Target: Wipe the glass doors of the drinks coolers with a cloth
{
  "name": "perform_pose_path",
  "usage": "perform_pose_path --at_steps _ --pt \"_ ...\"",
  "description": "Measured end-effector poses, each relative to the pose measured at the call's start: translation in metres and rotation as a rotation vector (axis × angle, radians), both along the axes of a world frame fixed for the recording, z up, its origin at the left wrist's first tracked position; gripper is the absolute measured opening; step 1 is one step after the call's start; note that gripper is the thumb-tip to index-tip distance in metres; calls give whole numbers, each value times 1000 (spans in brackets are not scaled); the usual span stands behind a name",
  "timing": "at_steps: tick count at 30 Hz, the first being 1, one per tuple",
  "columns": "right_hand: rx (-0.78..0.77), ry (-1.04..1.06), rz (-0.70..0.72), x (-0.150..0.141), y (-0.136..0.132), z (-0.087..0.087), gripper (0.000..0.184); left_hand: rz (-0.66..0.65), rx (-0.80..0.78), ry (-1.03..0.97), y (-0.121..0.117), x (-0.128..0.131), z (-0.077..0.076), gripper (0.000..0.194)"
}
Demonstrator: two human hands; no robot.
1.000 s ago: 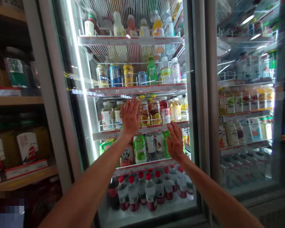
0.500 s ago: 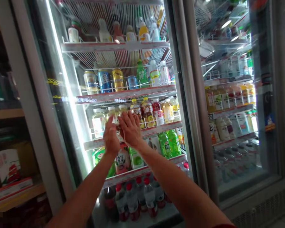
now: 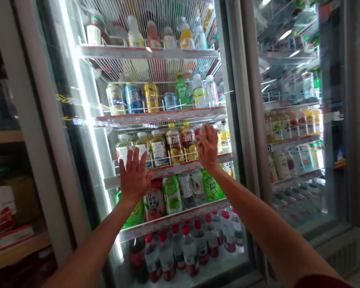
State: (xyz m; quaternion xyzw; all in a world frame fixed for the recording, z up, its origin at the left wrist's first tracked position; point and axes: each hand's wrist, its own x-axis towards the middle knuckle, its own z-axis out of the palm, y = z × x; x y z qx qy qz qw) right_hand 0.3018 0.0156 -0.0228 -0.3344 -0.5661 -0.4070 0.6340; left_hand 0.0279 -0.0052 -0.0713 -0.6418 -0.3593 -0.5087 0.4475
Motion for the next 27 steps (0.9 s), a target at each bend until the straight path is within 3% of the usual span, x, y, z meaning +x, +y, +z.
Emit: perform_pose_path --at_steps 2,4,7,10,12,15,17,19,21,22,24,27 --pt "-50 -175 20 -31 -7 -7 37 -8 -3 9 0 -1 1 66" --pt "-84 -270 15 -43 -12 -11 40 -3 -2 23 0 -3 1 66" --pt "-85 -285 -6 -13 -11 -12 36 14 7 36 0 -4 1 66" --pt "-30 -13 -63 40 -1 -14 37 13 5 27 0 -3 -1 68" --pt "3 234 -103 57 5 -17 41 6 1 16 0 -1 -1 68" --pt "29 331 -119 29 7 -23 47 11 -1 16 0 0 0 68" --pt "-14 157 -122 -13 1 -28 52 19 3 22 0 0 1 68" --pt "-99 -183 -128 -47 -7 -31 57 24 1 26 0 -1 1 67" --pt "-149 -519 -141 -52 -12 -30 59 24 -5 24 -1 -1 -3 66" --pt "-154 -587 -153 -42 -13 -27 59 20 -9 21 -1 0 -5 65" --pt "-150 -414 -184 -7 -10 -18 57 4 -10 11 -1 1 -12 64" --pt "-163 255 -205 34 -1 -6 55 -17 -4 -16 0 3 -19 63"
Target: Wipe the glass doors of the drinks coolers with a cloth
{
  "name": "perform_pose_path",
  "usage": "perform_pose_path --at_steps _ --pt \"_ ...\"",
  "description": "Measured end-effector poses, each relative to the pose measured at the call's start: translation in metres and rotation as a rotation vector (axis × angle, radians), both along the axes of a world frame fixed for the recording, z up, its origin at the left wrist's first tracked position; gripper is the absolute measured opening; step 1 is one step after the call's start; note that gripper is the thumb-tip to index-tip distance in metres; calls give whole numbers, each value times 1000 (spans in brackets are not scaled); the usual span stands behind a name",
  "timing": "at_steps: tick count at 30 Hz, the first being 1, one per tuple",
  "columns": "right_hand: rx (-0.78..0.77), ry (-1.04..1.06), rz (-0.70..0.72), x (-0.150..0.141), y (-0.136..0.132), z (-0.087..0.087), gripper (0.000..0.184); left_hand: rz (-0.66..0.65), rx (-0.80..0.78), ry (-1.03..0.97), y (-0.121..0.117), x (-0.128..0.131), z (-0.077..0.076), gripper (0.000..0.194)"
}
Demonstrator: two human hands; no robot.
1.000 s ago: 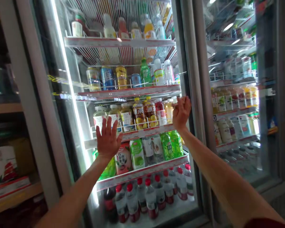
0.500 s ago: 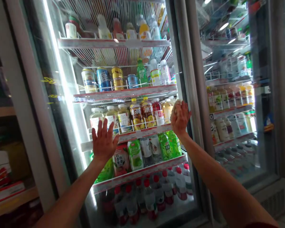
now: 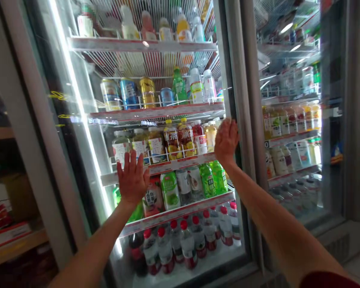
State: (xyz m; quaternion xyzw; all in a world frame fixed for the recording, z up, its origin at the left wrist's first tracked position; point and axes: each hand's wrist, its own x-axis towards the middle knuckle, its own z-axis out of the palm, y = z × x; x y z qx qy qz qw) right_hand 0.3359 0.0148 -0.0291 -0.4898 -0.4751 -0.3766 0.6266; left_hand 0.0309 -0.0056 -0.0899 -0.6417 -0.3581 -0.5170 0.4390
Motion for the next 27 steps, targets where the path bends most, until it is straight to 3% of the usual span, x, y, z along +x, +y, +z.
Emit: perform_pose_path --at_steps 1,3,6,8,10,13,15,17,20,22,24,27 --pt "2 101 -3 -1 1 -1 55 -3 2 -10 0 1 -1 63" --pt "-17 -7 33 -24 -3 -11 58 -8 -2 -17 1 1 -1 62" --pt "-79 -640 140 -73 -17 -38 66 -19 -6 -13 -1 0 -3 61" --pt "-111 -931 171 -77 -22 -52 67 -22 -15 -4 -3 -1 -11 60" --pt "-89 -847 126 -50 -19 -59 64 -15 -31 4 -5 0 -24 61" --pt "64 -267 22 4 -5 -62 59 -4 -43 -9 -5 3 -42 62" --pt "141 -16 1 12 -1 -70 59 -4 -41 -23 -4 5 -47 63" --pt "92 -76 41 -10 -5 -86 61 -5 -36 -23 -3 5 -48 63" --pt "-93 -575 166 -56 -22 -111 63 -4 -37 -21 -3 3 -47 63" --pt "-172 -825 201 -62 -30 -119 60 2 -45 -11 -5 1 -51 62" --pt "-169 -767 151 -40 -28 -119 56 16 -59 9 -8 1 -62 62" --pt "-78 -231 22 8 -15 -117 53 39 -107 9 -13 8 -83 63"
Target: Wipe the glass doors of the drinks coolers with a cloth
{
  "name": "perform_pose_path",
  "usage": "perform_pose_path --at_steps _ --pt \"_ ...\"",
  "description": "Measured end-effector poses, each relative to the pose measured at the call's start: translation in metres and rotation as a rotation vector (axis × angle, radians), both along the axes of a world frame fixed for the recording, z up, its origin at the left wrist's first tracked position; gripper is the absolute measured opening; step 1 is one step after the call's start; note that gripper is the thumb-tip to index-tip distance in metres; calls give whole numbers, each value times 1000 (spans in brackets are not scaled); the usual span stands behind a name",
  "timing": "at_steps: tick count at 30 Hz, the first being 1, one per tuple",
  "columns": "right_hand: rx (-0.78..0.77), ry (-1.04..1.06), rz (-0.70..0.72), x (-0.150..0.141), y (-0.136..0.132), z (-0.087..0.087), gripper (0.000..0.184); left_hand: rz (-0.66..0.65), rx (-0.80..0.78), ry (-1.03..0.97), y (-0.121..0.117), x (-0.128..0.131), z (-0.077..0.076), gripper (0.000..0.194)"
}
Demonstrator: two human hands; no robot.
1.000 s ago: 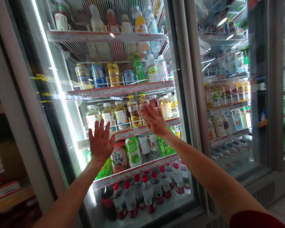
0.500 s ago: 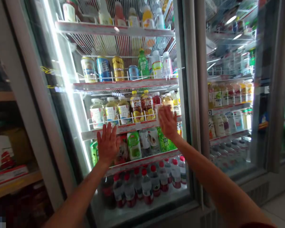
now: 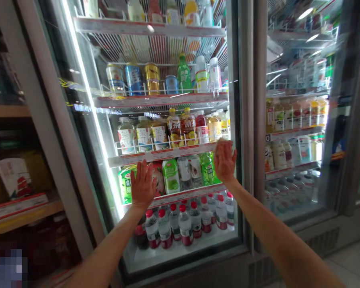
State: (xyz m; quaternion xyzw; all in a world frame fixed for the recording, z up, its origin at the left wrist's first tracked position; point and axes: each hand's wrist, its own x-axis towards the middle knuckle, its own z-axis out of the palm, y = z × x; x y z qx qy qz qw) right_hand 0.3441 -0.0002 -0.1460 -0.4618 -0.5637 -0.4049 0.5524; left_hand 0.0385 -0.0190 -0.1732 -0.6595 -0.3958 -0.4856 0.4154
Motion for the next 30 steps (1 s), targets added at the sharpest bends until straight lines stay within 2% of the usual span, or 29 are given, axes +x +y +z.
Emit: perform_pose_path --at_steps 2,3,7,9,11,14,16,18,19,21,24,26,27,28,30 --pt "65 272 -21 10 6 -3 54 13 -31 -52 -3 8 -11 63" --pt "76 283 9 5 7 -6 54 20 -41 -80 -3 12 -14 64" --pt "14 -52 208 -45 -1 -20 56 45 -48 -99 -5 18 -16 65" --pt "30 -57 253 -59 -5 -23 51 57 -47 -64 -6 15 -15 65" --pt "66 -48 271 -53 -5 -24 47 66 -46 -39 -7 11 -15 65" --pt "97 -45 196 -23 4 -25 48 76 -46 -36 -8 8 -15 65" --pt "143 112 96 -9 11 -27 49 79 -50 -34 -9 9 -16 65" --pt "186 273 52 -16 13 -30 50 85 -52 -32 -9 12 -17 65" --pt "179 281 66 -27 12 -33 51 91 -51 -37 -9 14 -18 65" --pt "102 93 132 -59 4 -41 54 101 -48 -51 -9 17 -21 64" --pt "-74 -438 214 -91 -10 -53 55 104 -65 -32 -11 15 -30 63" --pt "-109 -621 207 -78 -14 -57 54 100 -87 3 -14 10 -38 62" --pt "-94 -598 181 -61 -13 -57 53 99 -97 16 -15 7 -43 63" --pt "-63 -499 141 -41 -11 -56 54 97 -107 25 -16 5 -48 63" --pt "18 -139 48 -2 -4 -53 54 92 -122 32 -18 4 -58 64"
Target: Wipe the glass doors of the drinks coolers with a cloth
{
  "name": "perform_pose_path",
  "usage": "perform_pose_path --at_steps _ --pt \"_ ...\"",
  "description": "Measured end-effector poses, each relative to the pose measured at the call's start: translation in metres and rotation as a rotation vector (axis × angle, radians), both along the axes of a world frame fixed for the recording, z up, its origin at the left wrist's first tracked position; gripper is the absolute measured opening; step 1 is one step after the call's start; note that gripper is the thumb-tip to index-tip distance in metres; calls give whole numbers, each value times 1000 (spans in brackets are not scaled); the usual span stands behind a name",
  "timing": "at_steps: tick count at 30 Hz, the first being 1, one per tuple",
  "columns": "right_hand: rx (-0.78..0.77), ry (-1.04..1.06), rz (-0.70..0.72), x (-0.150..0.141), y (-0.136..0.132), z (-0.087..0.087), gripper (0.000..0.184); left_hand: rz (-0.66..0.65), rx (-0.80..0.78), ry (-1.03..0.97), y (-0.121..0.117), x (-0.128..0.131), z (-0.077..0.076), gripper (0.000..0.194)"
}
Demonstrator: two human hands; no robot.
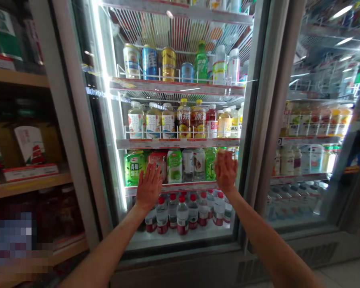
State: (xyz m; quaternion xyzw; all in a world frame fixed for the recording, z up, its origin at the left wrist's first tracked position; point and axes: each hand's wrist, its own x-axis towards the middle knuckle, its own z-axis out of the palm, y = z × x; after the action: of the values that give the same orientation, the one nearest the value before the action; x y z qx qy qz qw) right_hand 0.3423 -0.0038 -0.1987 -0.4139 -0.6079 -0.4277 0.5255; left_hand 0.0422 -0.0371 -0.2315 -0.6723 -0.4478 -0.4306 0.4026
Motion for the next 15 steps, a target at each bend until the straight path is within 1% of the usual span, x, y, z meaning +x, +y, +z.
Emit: perform_pose_path --at_steps 1,2,3,4,5,7,8,9,10,11,12,13,15 --pt "34 187 -31 12 3 1 54 0 -7 -6 -1 1 -4 65" --pt "56 327 -43 17 5 2 55 3 -14 -16 -1 3 -7 66" --pt "64 393 -33 14 6 0 55 9 -19 -29 -1 5 -9 67" --pt "53 377 -6 4 5 -3 56 16 -25 -43 -2 7 -10 68" --pt "28 290 31 -12 2 -8 56 23 -30 -52 -2 10 -11 70" --pt "-66 -7 103 -46 -5 -19 57 28 -42 -57 -4 13 -10 72" --pt "-122 -166 129 -58 -8 -24 56 27 -47 -55 -6 14 -10 72" --pt "-166 -297 142 -64 -11 -28 55 26 -56 -51 -8 14 -11 72" --pt "-188 -378 141 -63 -13 -31 54 27 -68 -46 -10 13 -12 71" --pt "-183 -398 127 -55 -13 -33 54 28 -79 -38 -12 13 -14 71" --pt "-151 -353 101 -42 -11 -34 55 29 -92 -29 -13 12 -17 71" --pt "-101 -246 64 -27 -9 -34 56 29 -104 -16 -15 11 -21 71" --pt "-4 52 -12 -2 -2 -33 59 29 -123 2 -16 12 -28 70"
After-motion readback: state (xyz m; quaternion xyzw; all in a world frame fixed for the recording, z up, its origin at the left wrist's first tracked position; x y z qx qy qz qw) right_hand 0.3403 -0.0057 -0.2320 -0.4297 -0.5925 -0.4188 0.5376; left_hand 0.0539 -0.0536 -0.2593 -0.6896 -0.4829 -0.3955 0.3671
